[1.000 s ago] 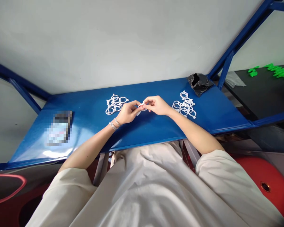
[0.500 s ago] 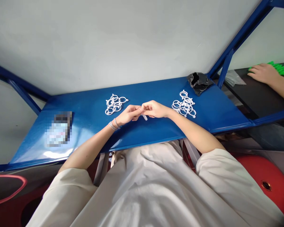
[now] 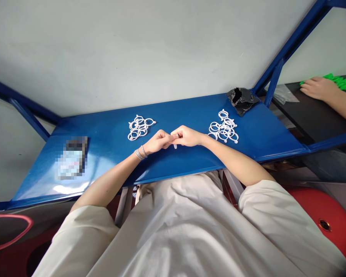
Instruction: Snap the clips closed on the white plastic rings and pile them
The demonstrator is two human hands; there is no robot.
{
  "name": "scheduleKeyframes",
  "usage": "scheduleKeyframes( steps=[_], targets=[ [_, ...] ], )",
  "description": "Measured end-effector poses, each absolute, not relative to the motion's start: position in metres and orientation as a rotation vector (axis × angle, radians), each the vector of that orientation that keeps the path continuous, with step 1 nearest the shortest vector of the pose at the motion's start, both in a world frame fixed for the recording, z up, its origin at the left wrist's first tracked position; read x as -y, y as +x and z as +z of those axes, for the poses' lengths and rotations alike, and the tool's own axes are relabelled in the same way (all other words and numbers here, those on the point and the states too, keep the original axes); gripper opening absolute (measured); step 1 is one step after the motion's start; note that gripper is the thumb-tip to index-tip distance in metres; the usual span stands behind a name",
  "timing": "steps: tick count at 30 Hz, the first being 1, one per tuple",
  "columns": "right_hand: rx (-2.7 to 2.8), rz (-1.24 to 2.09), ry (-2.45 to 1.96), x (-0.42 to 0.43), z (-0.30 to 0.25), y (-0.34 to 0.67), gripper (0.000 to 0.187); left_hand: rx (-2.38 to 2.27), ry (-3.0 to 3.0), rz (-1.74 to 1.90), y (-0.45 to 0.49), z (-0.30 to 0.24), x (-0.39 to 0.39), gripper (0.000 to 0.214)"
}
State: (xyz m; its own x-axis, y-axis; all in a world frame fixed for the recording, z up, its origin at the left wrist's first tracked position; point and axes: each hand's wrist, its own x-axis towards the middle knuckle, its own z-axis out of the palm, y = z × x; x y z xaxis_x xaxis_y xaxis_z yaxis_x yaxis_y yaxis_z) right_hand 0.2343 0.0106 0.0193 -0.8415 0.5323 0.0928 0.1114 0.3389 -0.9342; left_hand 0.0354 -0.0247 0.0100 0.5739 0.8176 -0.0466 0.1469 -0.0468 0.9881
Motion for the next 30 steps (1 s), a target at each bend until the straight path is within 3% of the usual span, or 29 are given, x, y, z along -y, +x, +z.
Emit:
scheduleKeyframes(
  steps=[13,23,30],
  targets=[
    [2.229,1.305,-0.608,-0.013,0.006,0.231,0.062,-0.837,1.566,0.676,0.031,0.002,0.02,0.077],
    [2.221,0.903,-0.774,-0.011,0.001,0.228,0.047,-0.827,1.584,0.753,0.029,0.002,0.016,0.073],
    [2.094,0.862,-0.795,-0.007,0.012,0.228,0.055,-0.755,1.6,0.949,0.034,-0.003,0.019,0.058]
  ],
)
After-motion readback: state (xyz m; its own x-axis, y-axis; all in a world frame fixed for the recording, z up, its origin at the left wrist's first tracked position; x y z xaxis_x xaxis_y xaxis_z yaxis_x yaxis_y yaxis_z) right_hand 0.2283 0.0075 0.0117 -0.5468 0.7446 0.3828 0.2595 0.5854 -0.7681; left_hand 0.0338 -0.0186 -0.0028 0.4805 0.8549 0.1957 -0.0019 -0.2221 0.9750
